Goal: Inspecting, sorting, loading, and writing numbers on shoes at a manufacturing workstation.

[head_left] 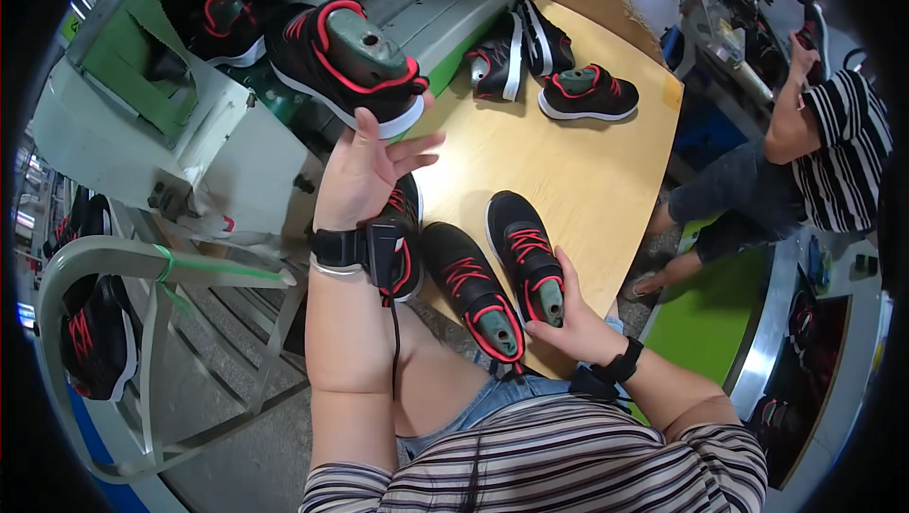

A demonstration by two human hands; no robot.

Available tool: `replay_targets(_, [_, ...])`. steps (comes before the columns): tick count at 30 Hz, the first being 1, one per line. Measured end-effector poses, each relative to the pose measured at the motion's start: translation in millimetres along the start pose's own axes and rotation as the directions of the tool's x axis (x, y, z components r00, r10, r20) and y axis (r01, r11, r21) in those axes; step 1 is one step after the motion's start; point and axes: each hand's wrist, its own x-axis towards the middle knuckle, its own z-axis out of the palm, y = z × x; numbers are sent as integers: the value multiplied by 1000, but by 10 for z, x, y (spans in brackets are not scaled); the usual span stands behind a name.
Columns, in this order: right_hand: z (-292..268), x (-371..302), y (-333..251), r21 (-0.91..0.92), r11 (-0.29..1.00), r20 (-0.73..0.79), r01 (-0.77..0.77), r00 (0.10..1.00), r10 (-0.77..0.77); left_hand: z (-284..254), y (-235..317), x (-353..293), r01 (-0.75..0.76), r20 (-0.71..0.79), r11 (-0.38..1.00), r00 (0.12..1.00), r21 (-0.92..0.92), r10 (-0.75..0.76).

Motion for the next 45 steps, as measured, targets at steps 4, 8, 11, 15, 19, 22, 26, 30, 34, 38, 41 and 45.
replay_targets(4, [-35, 26, -5, 156, 988, -94, -6, 995, 21, -41, -58, 0, -66, -62, 991, 995, 120, 74])
replay_targets(8, [-416, 216, -171, 591, 806, -243, 15, 957, 161, 8, -83, 10, -153, -64, 988, 986, 1, 152])
replay_targets(11, [-719, 538, -473, 557, 820, -376, 130, 920, 109, 72, -39, 7, -195, -51, 973, 980, -125, 190])
replay_targets(15, [-1221, 1304, -1162, 308, 853, -485, 422, 841, -240, 49, -37, 24, -215, -2, 951, 976, -221, 220])
replay_targets(19, [-1532, 2620, -2008, 83, 765, -406, 639, 723, -560, -30, -6, 2, -231, 1, 931, 971, -283, 241])
replay_targets(22, [-1557, 3605, -2252, -279, 753, -298, 596, 692, -657, -52, -4, 35, -218, 19, 920, 971, -325, 237])
replay_targets(26, [-1869, 4370, -2142, -271, 804, -377, 529, 710, -595, -88, -30, 80, -228, 44, 914, 965, -335, 257])
replay_targets(30, [-1893, 4102, -1635, -293, 942, -644, 162, 695, -320, -161, 27, -9, -274, 5, 907, 957, -321, 291])
replay_targets(34, [-2565, 3553, 269, -426, 781, -820, -458, 561, -118, -87, -10, 72, -277, 21, 897, 953, -346, 302])
replay_targets(38, [-2257, 3262, 455, -194, 921, -605, -338, 780, 159, -184, 41, 49, -312, -29, 896, 947, -317, 319])
replay_targets(41, [-2089, 2653, 191, -68, 988, -371, -139, 923, 105, -225, 2, 80, -294, -26, 887, 952, -357, 305])
replay_targets(45, [-1484, 1730, -286, -314, 947, 111, 70, 993, -37, -205, 26, 14, -299, -31, 900, 952, -317, 306])
